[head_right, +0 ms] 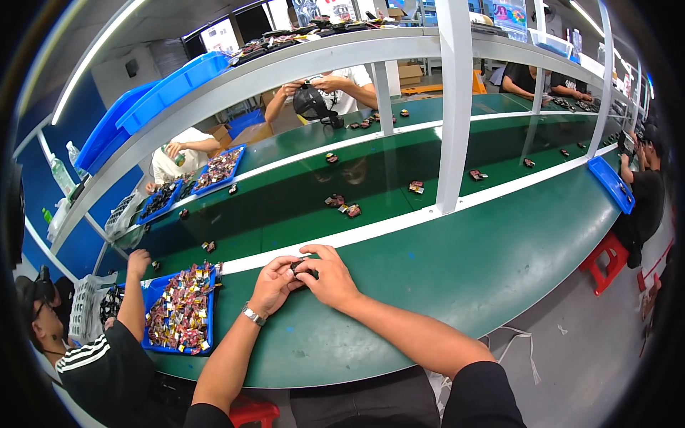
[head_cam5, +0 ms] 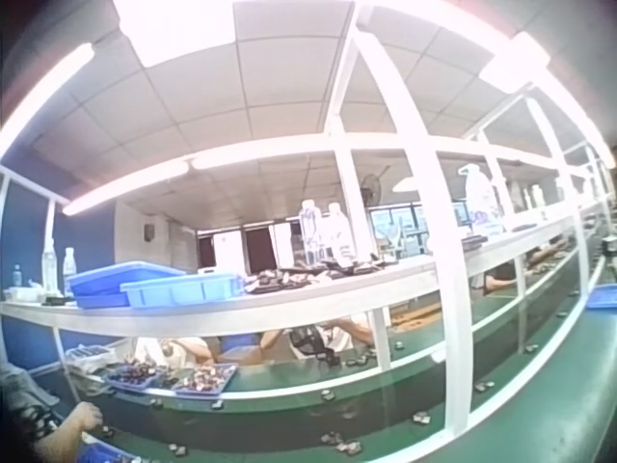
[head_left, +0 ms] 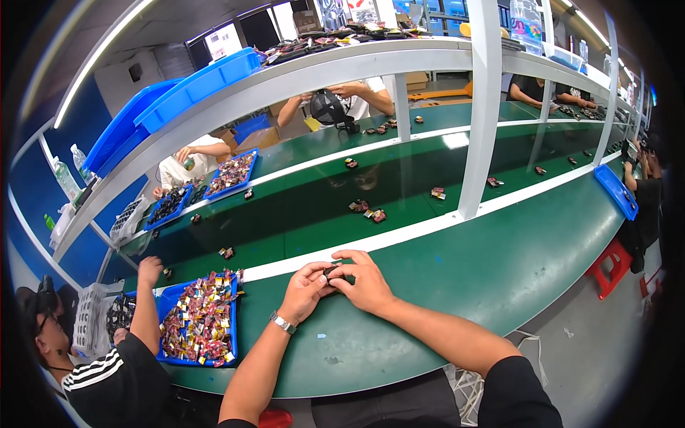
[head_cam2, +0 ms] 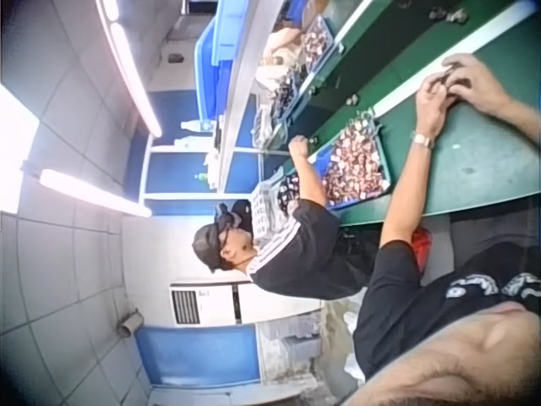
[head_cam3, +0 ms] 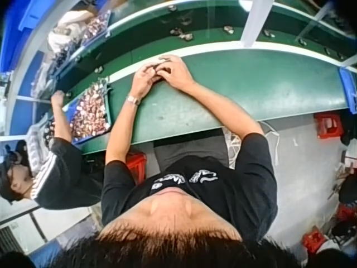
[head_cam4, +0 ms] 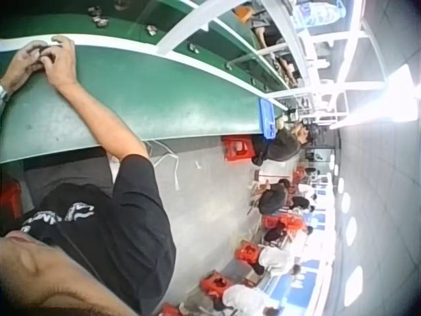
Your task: Assembling small electronic or toy components on a workshop assembly line.
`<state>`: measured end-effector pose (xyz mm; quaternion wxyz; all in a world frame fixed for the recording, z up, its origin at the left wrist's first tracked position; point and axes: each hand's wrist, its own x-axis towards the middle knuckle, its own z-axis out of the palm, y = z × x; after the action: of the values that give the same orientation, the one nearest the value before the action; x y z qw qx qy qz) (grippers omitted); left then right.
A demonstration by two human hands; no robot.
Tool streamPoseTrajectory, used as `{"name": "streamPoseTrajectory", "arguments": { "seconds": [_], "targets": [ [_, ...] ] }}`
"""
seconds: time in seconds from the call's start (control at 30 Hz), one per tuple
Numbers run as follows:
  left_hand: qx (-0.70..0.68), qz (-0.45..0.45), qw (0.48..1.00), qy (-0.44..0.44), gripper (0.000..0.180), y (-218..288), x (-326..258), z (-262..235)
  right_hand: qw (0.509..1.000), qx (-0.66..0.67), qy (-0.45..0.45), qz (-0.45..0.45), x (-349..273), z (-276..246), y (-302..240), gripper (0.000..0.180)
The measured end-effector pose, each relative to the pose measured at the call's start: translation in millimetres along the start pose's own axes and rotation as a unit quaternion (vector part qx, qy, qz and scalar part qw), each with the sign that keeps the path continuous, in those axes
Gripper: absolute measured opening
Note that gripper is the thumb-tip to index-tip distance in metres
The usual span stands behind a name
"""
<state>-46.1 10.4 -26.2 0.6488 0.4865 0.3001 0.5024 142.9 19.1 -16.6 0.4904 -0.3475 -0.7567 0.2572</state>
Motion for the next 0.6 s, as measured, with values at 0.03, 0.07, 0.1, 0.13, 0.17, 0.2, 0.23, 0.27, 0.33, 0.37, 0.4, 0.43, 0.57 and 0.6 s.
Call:
{"name": "streamPoseTrajectory", "arguments": {
  "seconds": [0.03, 0.07, 0.1, 0.13, 0.17, 0.2, 0.23, 0.27, 0.33, 0.37, 0.4, 0.43, 0.57, 0.6],
  "targets": [
    [0.007, -0.004, 1.0, 0.004, 0.025, 0.9, 0.5, 1.8, 1.0, 0.008, -0.004, -0.001, 0.4, -0.2, 2.1, 0.011],
    [0.008, -0.004, 1.0, 0.004, 0.025, 0.7, 0.6, 2.0, 1.0, 0.016, -0.008, -0.002, 0.6, -0.7, 4.0, 0.01],
    [-0.006, -0.009, 1.0, 0.001, 0.024, 0.2, 0.1, 2.0, 1.0, 0.016, -0.007, -0.003, 1.2, -2.3, 5.2, 0.01],
    [-0.019, -0.014, 1.0, -0.001, 0.023, -0.1, 0.0, 2.0, 0.999, 0.026, -0.026, -0.002, 2.3, -4.5, 6.5, 0.011],
    [-0.019, -0.013, 1.0, -0.002, 0.023, 0.0, 0.3, 2.0, 0.998, 0.035, -0.045, 0.0, 3.2, -6.4, 7.8, 0.011],
    [-0.005, -0.016, 1.0, -0.006, 0.023, -0.2, 0.2, 2.2, 0.998, 0.035, -0.045, 0.0, 3.6, -7.2, 9.7, 0.011],
    [0.008, -0.018, 1.0, -0.009, 0.023, -0.3, 0.0, 2.3, 0.998, 0.034, -0.055, 0.003, 4.0, -7.6, 12.0, 0.012],
    [0.008, -0.018, 1.0, -0.009, 0.023, -0.7, -0.3, 2.2, 0.997, 0.032, -0.064, 0.007, 4.2, -8.2, 13.2, 0.013],
    [0.013, -0.016, 1.0, -0.002, 0.023, -0.5, -1.3, 0.9, 0.997, 0.035, -0.072, 0.004, 5.4, -9.2, 11.2, 0.013],
    [0.013, -0.015, 1.0, -0.001, 0.023, 0.3, -2.1, 1.3, 0.996, 0.038, -0.079, 0.001, 5.8, -9.3, 10.0, 0.013],
    [0.013, -0.016, 1.0, 0.002, 0.024, 0.9, -2.4, 2.9, 0.996, 0.038, -0.08, 0.001, 5.5, -9.4, 9.8, 0.013],
    [0.014, -0.017, 1.0, 0.004, 0.025, 1.2, -2.4, 4.1, 0.998, 0.021, -0.066, 0.001, 4.8, -9.0, 9.6, 0.012],
    [-0.005, -0.014, 1.0, -0.014, 0.028, 1.5, -1.0, 4.8, 0.999, -0.039, -0.019, -0.022, 1.7, -6.4, 4.2, 0.011],
    [-0.009, -0.014, 1.0, -0.016, 0.028, 0.9, -0.3, 3.1, 0.999, -0.038, -0.02, -0.022, 1.5, -5.9, 2.2, 0.011]
  ]
}}
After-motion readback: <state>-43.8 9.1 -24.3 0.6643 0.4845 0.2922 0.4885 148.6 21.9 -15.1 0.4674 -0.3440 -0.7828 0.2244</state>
